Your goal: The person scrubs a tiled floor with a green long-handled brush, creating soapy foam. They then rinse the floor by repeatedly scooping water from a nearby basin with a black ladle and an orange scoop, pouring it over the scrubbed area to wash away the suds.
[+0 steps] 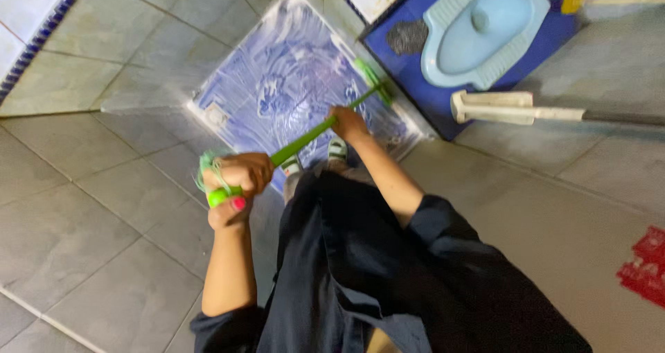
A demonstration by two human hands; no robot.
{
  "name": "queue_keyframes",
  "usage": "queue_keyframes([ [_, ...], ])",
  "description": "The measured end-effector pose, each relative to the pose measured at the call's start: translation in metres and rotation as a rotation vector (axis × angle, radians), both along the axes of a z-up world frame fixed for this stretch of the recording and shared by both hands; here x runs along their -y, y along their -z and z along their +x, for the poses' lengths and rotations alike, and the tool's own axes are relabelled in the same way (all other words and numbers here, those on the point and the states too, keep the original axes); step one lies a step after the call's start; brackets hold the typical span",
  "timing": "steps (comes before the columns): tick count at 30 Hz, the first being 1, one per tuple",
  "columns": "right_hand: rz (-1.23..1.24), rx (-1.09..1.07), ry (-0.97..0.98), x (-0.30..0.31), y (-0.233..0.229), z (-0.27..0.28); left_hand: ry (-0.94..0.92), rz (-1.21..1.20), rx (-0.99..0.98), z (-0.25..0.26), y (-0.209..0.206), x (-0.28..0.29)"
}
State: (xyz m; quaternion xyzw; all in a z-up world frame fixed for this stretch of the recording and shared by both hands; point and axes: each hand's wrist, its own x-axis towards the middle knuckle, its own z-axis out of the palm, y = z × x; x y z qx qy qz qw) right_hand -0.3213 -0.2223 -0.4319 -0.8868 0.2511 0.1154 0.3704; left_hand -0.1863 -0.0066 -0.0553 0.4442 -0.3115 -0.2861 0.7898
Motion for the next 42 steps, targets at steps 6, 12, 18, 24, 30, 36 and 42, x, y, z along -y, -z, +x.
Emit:
queue_keyframes([
  [6, 0.075, 0.348, -0.093, -0.008, -0.044, 0.005, -0.014, 0.029, -0.008, 0.003, -0.004, -0.020],
  [12, -0.028, 0.398, 0.003, -0.032, -0.078, 0.027, -0.032, 0.014, -0.034, 0.013, 0.002, -0.025],
  [18, 0.027, 0.366, 0.097, -0.056, -0.033, 0.095, -0.016, 0.040, -0.038, 0.063, 0.000, -0.047],
  [24, 0.034, 0.355, 0.064, -0.075, -0.035, 0.164, -0.020, 0.093, 0.043, 0.116, 0.006, -0.079],
  [30, 0.034, 0.292, 0.087, -0.075, -0.046, 0.180, -0.053, 0.223, 0.085, 0.121, 0.026, -0.098],
  [36, 0.088, 0.452, 0.001, -0.051, -0.051, 0.264, -0.012, 0.153, 0.370, 0.132, 0.017, -0.061],
  [42, 0.061, 0.412, 0.127, -0.081, -0.047, 0.256, -0.042, 0.083, 0.249, 0.147, 0.012, -0.074],
])
